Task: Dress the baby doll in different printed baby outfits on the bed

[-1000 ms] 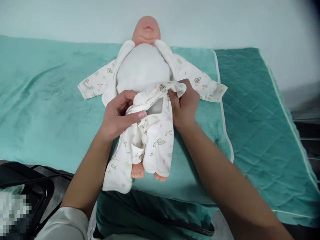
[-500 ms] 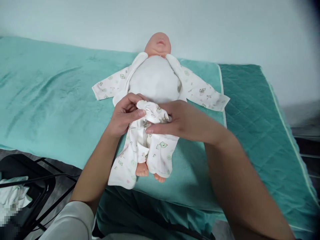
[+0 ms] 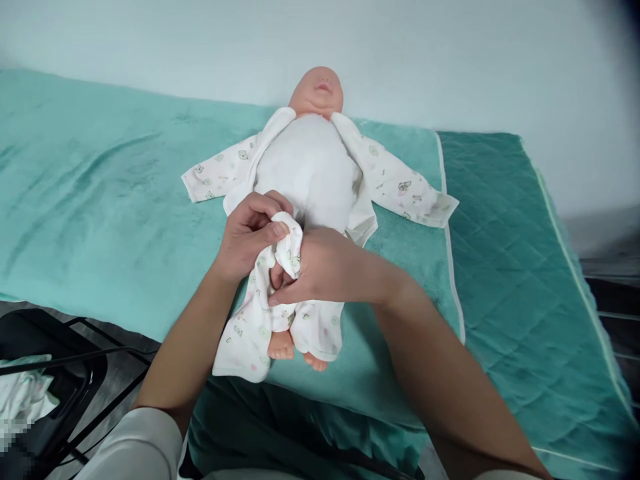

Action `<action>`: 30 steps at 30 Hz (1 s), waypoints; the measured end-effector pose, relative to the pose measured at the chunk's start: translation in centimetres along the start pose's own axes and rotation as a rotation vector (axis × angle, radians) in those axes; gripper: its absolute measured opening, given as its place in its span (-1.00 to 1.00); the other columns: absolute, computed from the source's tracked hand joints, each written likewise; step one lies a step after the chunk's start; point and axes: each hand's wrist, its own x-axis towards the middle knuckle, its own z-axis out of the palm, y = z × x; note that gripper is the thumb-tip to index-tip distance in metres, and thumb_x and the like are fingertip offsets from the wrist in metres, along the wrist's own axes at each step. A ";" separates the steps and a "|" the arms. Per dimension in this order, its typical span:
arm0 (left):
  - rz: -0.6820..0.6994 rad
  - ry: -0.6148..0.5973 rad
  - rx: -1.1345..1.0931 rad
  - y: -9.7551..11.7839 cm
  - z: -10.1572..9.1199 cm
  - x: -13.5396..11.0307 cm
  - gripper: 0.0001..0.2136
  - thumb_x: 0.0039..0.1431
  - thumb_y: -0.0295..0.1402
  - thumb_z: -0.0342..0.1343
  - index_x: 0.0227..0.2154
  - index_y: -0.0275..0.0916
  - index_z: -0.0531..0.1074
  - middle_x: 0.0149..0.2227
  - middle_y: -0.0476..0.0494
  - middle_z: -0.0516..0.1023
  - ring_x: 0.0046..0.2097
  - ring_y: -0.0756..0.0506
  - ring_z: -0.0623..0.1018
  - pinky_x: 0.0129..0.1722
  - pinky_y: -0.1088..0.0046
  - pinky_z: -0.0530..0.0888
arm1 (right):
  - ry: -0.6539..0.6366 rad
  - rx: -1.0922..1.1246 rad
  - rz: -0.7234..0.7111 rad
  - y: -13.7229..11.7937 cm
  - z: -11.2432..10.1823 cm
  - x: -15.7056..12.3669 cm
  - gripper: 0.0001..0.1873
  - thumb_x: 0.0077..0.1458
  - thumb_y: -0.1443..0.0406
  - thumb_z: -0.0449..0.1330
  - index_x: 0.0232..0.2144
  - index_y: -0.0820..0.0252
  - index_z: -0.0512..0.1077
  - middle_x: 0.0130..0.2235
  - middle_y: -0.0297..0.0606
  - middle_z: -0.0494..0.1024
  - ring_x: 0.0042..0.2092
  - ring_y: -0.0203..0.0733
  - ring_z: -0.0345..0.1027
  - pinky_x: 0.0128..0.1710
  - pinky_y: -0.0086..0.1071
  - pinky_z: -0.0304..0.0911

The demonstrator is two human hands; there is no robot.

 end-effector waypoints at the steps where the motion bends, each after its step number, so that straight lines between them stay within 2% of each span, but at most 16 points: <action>1: -0.024 0.008 0.025 0.0 0.0 0.0 -0.55 0.00 0.13 0.37 -0.36 -0.09 0.38 -0.28 -0.06 0.47 -0.32 -0.06 0.51 -0.38 0.33 0.46 | -0.131 -0.073 -0.025 -0.2 -0.2 0.0 -0.71 -0.25 0.25 0.57 -0.66 0.09 0.50 -0.62 -0.45 0.45 -0.53 -0.31 0.25 -0.47 -0.33 0.12; 3: -0.064 0.019 0.066 0.1 0.0 -0.1 -0.48 -0.06 0.22 0.36 -0.36 -0.09 0.36 -0.27 -0.07 0.47 -0.31 -0.08 0.52 -0.36 0.32 0.48 | -0.330 -0.191 -0.063 -0.5 -0.7 0.0 -0.83 -0.03 0.29 0.45 -0.57 0.09 0.55 -0.54 -0.42 0.52 -0.46 -0.29 0.31 -0.41 -0.34 0.17; 5: -0.060 0.016 0.067 0.3 0.0 -0.1 -0.48 -0.04 0.21 0.35 -0.36 -0.10 0.35 -0.28 -0.07 0.47 -0.31 -0.06 0.51 -0.35 0.33 0.47 | -0.358 -0.156 -0.055 -0.5 -1.4 -0.2 -0.89 0.04 0.33 0.38 -0.50 0.10 0.55 -0.48 -0.43 0.55 -0.42 -0.28 0.34 -0.37 -0.36 0.20; 8: 0.010 -0.009 0.022 0.7 0.3 -0.1 -0.58 0.09 0.09 0.33 -0.38 -0.12 0.35 -0.31 -0.05 0.48 -0.35 -0.02 0.46 -0.36 0.37 0.44 | -0.348 0.042 -0.035 0.4 -2.5 -0.6 -0.97 0.08 0.31 0.33 -0.41 0.13 0.57 -0.43 -0.42 0.56 -0.40 -0.28 0.36 -0.36 -0.38 0.24; 11: 0.059 -0.005 -0.003 1.0 0.4 -0.1 -0.66 0.20 0.01 0.30 -0.37 -0.15 0.42 -0.34 -0.05 0.48 -0.35 -0.01 0.46 -0.34 0.40 0.42 | -0.304 0.255 -0.110 1.9 -3.6 -0.9 -0.80 0.17 0.16 0.31 -0.35 0.18 0.60 -0.39 -0.34 0.59 -0.37 -0.26 0.38 -0.33 -0.37 0.28; 14: 0.086 -0.030 -0.003 0.8 0.3 -0.1 -0.64 0.22 0.06 0.26 -0.28 -0.17 0.53 -0.34 -0.08 0.51 -0.34 -0.02 0.48 -0.35 0.42 0.42 | -0.268 0.396 -0.182 2.6 -4.0 -0.9 -0.63 0.23 0.04 0.28 -0.40 0.22 0.58 -0.38 -0.26 0.60 -0.36 -0.24 0.41 -0.30 -0.35 0.32; 16: 0.101 -0.060 -0.017 0.5 0.1 -0.1 -0.62 0.23 0.07 0.25 -0.21 -0.19 0.57 -0.33 -0.09 0.53 -0.34 -0.02 0.49 -0.36 0.43 0.43 | -0.267 0.327 -0.112 2.2 -3.8 -0.8 -0.58 0.21 -0.02 0.28 -0.39 0.23 0.56 -0.40 -0.26 0.59 -0.36 -0.24 0.42 -0.31 -0.35 0.31; 19: 0.110 -0.098 -0.056 0.3 -0.1 0.0 -0.66 0.27 0.00 0.24 -0.19 -0.20 0.56 -0.30 -0.12 0.58 -0.31 -0.03 0.55 -0.32 0.43 0.46 | -0.304 -0.020 0.015 0.8 -2.8 -0.7 -0.52 0.06 -0.09 0.38 -0.47 0.20 0.47 -0.49 -0.36 0.46 -0.42 -0.28 0.30 -0.39 -0.37 0.16; 21: 0.117 -0.143 -0.091 0.2 -0.1 0.0 -0.71 0.31 -0.06 0.23 -0.19 -0.21 0.55 -0.31 -0.11 0.59 -0.31 -0.03 0.57 -0.31 0.42 0.48 | -0.319 -0.265 -0.001 0.0 -2.0 -0.6 -0.46 -0.06 -0.08 0.46 -0.57 0.18 0.34 -0.54 -0.41 0.35 -0.45 -0.31 0.19 -0.42 -0.36 0.04; 23: 0.122 -0.168 -0.100 0.2 -0.1 0.0 -0.73 0.32 -0.09 0.22 -0.20 -0.21 0.55 -0.34 -0.10 0.57 -0.33 -0.03 0.56 -0.32 0.42 0.48 | -0.334 -0.361 -0.035 -0.1 -1.7 -0.5 -0.46 -0.03 -0.02 0.45 -0.60 0.17 0.27 -0.54 -0.41 0.30 -0.45 -0.31 0.15 -0.42 -0.35 -0.01; 25: 0.133 -0.138 -0.066 0.2 0.0 0.0 -0.71 0.32 -0.07 0.21 -0.23 -0.22 0.57 -0.34 -0.11 0.57 -0.32 -0.03 0.55 -0.32 0.42 0.47 | -0.354 -0.246 -0.038 0.4 -1.8 -0.6 -0.54 0.07 0.02 0.38 -0.55 0.17 0.31 -0.51 -0.40 0.32 -0.44 -0.31 0.17 -0.43 -0.36 0.02; 27: 0.142 -0.087 -0.014 0.2 0.0 -0.1 -0.67 0.32 -0.02 0.19 -0.23 -0.21 0.60 -0.30 -0.13 0.58 -0.29 -0.03 0.54 -0.31 0.43 0.46 | -0.329 -0.013 -0.031 1.4 -2.2 -0.7 -0.60 0.13 0.00 0.32 -0.47 0.18 0.38 -0.47 -0.39 0.37 -0.42 -0.30 0.22 -0.42 -0.38 0.08; 30: 0.125 -0.054 0.039 0.3 -0.1 -0.3 -0.59 0.30 0.07 0.16 -0.14 -0.20 0.61 -0.23 -0.15 0.60 -0.28 -0.04 0.53 -0.32 0.43 0.45 | -0.176 0.314 -0.041 3.0 -2.4 -0.9 -0.56 0.09 -0.06 0.36 -0.33 0.19 0.46 -0.40 -0.35 0.45 -0.36 -0.27 0.31 -0.37 -0.39 0.21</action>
